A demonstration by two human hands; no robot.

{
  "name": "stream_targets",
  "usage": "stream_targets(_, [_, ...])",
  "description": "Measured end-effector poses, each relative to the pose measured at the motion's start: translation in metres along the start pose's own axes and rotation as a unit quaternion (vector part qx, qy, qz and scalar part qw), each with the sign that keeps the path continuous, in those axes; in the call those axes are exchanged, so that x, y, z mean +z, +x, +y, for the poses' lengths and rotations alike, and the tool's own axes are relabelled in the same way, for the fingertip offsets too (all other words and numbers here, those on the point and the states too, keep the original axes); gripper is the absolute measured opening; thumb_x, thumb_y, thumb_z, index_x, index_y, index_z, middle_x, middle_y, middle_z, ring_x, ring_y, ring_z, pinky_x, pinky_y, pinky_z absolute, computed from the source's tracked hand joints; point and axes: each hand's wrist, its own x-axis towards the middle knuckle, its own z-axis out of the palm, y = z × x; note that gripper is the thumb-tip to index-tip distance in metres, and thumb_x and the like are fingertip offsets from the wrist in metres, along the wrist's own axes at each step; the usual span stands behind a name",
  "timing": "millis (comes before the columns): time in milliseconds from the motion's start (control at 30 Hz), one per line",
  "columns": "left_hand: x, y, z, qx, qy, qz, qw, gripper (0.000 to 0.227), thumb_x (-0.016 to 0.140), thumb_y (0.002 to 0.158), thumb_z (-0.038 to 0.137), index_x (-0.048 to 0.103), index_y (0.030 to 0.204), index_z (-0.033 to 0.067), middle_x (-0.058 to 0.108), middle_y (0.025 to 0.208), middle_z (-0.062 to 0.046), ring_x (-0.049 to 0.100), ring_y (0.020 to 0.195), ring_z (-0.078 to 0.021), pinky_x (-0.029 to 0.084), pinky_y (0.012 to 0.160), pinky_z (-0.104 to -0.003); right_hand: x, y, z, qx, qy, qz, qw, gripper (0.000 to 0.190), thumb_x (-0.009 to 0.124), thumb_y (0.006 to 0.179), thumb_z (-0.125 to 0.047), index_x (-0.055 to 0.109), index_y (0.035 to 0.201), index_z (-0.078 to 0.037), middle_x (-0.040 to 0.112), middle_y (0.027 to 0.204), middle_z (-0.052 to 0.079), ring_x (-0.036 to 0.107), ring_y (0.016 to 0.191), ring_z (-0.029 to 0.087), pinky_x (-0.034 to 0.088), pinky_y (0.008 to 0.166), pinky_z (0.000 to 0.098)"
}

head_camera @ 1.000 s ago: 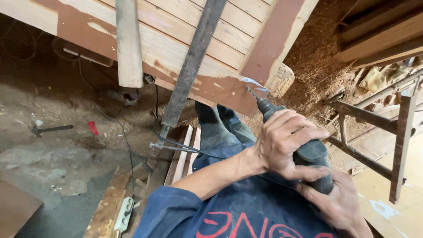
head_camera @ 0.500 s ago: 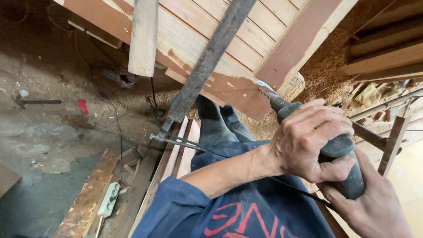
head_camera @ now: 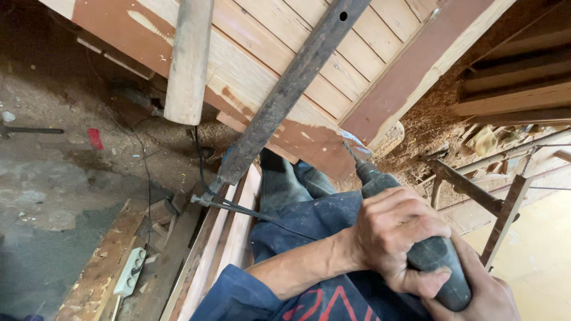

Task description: The person marks a wooden plank with a pencil, drills holes along the edge, and then uses an axe to hammer wooden dowels into the holes. The person works on a wooden plank placed on a workbench in a workshop.

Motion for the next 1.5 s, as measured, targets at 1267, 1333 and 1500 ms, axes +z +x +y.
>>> stream_targets(1267, [-0.005,-0.028,-0.024,0.067,0.008,0.014,0.998,0.054,0.065,0.092,0.053,0.061,0.116,0.0049,0.068,0.113,-0.012,0.071,0.106,-0.0323,0.06,0.092,-0.045,0.0,0.007,-0.034,-0.164,0.025,-0.017,0.986,0.111,0.085,0.044,-0.016,0.052,0.15,-0.026,0.078,0.111,0.016,0.078,0.09,0.034,0.064,0.084,0.0395])
stream_targets(1333, [-0.003,-0.029,-0.026,0.074,0.014,0.021,0.997,0.055,0.065,0.092,0.054,0.06,0.117,0.005,0.069,0.114,-0.012,0.071,0.107,-0.0323,0.06,0.092,-0.045,-0.007,0.009,-0.037,-0.179,0.012,-0.011,0.984,0.11,0.086,0.045,-0.017,0.052,0.15,-0.026,0.077,0.11,0.017,0.078,0.089,0.036,0.063,0.083,0.041])
stream_targets(1500, [-0.002,-0.031,-0.029,0.073,0.03,0.035,0.996,0.054,0.064,0.089,0.054,0.06,0.114,0.0057,0.069,0.112,-0.011,0.071,0.104,-0.0314,0.06,0.095,-0.047,-0.019,0.013,-0.05,-0.175,-0.032,-0.035,0.983,0.116,0.088,0.044,-0.018,0.05,0.154,-0.028,0.075,0.109,0.018,0.077,0.081,0.037,0.063,0.078,0.0426])
